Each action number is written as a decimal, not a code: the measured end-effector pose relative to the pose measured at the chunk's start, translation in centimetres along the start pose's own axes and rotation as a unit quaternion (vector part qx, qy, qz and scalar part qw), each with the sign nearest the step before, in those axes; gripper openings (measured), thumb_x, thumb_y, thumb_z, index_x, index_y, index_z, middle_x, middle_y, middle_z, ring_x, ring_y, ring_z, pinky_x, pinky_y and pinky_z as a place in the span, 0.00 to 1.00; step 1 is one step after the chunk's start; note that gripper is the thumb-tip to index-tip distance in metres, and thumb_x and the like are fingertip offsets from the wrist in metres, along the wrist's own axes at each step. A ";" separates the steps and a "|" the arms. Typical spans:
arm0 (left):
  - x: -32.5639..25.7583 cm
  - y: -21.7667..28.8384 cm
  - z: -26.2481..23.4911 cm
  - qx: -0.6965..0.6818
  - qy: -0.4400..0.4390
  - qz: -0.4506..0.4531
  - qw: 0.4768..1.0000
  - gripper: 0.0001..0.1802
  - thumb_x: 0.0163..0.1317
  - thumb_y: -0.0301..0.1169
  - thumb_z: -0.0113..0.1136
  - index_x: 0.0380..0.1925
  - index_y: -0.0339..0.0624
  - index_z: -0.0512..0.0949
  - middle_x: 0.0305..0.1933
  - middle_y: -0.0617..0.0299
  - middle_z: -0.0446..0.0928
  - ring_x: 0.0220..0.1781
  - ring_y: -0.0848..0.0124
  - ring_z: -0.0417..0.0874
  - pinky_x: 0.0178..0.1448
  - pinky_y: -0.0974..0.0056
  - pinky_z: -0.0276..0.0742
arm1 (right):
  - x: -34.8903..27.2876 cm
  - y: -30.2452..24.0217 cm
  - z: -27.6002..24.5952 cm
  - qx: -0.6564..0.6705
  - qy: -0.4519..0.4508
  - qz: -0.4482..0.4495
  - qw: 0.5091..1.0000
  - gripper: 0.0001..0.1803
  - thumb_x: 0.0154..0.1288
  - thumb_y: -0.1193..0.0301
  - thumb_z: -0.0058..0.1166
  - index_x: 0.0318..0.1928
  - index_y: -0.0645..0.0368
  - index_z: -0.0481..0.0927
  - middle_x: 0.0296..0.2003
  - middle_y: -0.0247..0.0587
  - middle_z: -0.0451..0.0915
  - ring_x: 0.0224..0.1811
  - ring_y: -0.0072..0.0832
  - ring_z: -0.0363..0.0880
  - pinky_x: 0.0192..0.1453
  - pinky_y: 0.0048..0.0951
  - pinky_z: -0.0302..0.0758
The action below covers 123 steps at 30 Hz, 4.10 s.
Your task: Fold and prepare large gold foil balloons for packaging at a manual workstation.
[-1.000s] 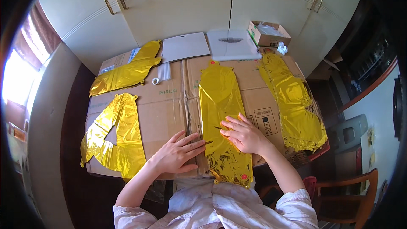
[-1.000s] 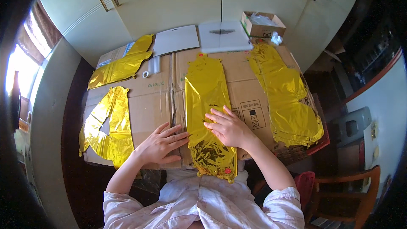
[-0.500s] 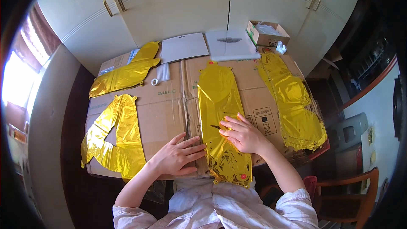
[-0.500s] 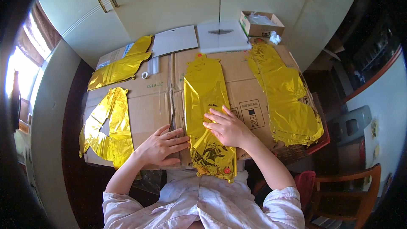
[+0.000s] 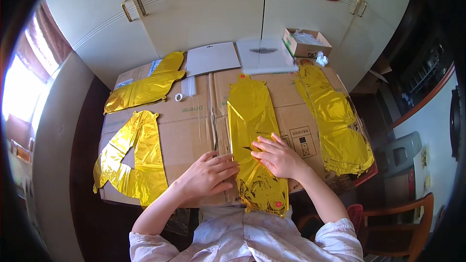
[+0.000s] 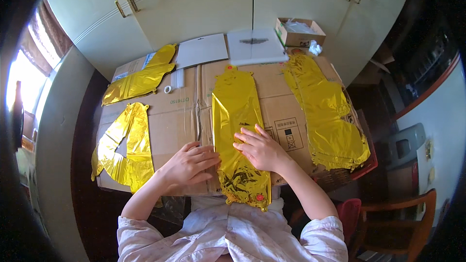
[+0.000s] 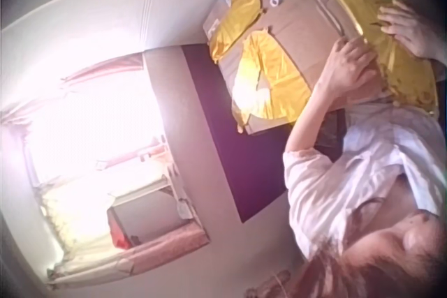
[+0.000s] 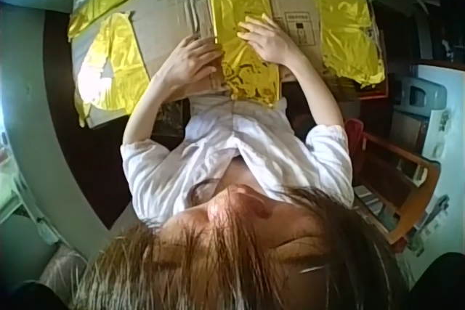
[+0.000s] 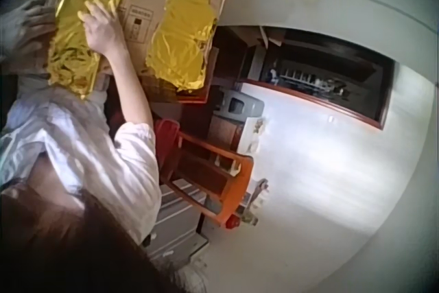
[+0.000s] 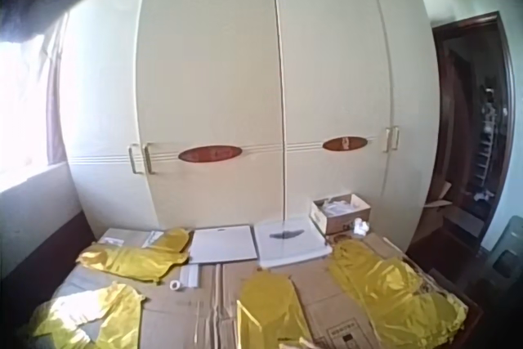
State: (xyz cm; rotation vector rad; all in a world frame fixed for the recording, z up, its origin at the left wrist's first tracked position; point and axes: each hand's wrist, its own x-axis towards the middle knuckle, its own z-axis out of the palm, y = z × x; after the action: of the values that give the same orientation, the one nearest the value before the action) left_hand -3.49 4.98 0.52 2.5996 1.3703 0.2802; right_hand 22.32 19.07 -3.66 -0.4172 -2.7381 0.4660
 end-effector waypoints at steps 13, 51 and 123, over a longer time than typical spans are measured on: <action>4.7 -4.0 1.9 0.103 0.026 -0.043 0.993 0.50 0.61 0.64 0.51 0.69 0.33 0.60 0.74 0.45 0.59 0.77 0.54 0.56 0.77 0.47 0.50 | 0.0 -0.2 -0.1 -0.003 0.006 0.006 1.000 0.16 0.64 0.70 0.57 0.52 0.50 0.81 0.62 0.39 0.74 0.70 0.37 0.66 0.75 0.54 0.56; 8.7 -7.6 1.4 0.108 0.027 -0.098 0.989 0.51 0.62 0.65 0.49 0.71 0.32 0.56 0.77 0.44 0.50 0.80 0.53 0.46 0.80 0.46 0.41 | 0.2 4.6 -2.2 -0.010 0.072 0.101 0.992 0.20 0.72 0.65 0.49 0.62 0.55 0.75 0.64 0.41 0.72 0.71 0.37 0.65 0.76 0.51 0.54; 19.8 -8.9 1.5 0.090 -0.019 -0.094 0.991 0.41 0.65 0.59 0.49 0.72 0.49 0.60 0.75 0.67 0.60 0.71 0.57 0.63 0.69 0.48 0.59 | -1.2 6.6 -1.8 0.058 0.070 0.124 0.988 0.21 0.72 0.64 0.49 0.63 0.49 0.75 0.66 0.36 0.72 0.71 0.32 0.66 0.76 0.51 0.54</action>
State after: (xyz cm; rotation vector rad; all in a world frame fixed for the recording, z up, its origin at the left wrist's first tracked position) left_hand 0.79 26.19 -1.68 2.5734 1.6839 0.0831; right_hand 25.59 25.12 -4.79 -0.7357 -2.5195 0.6305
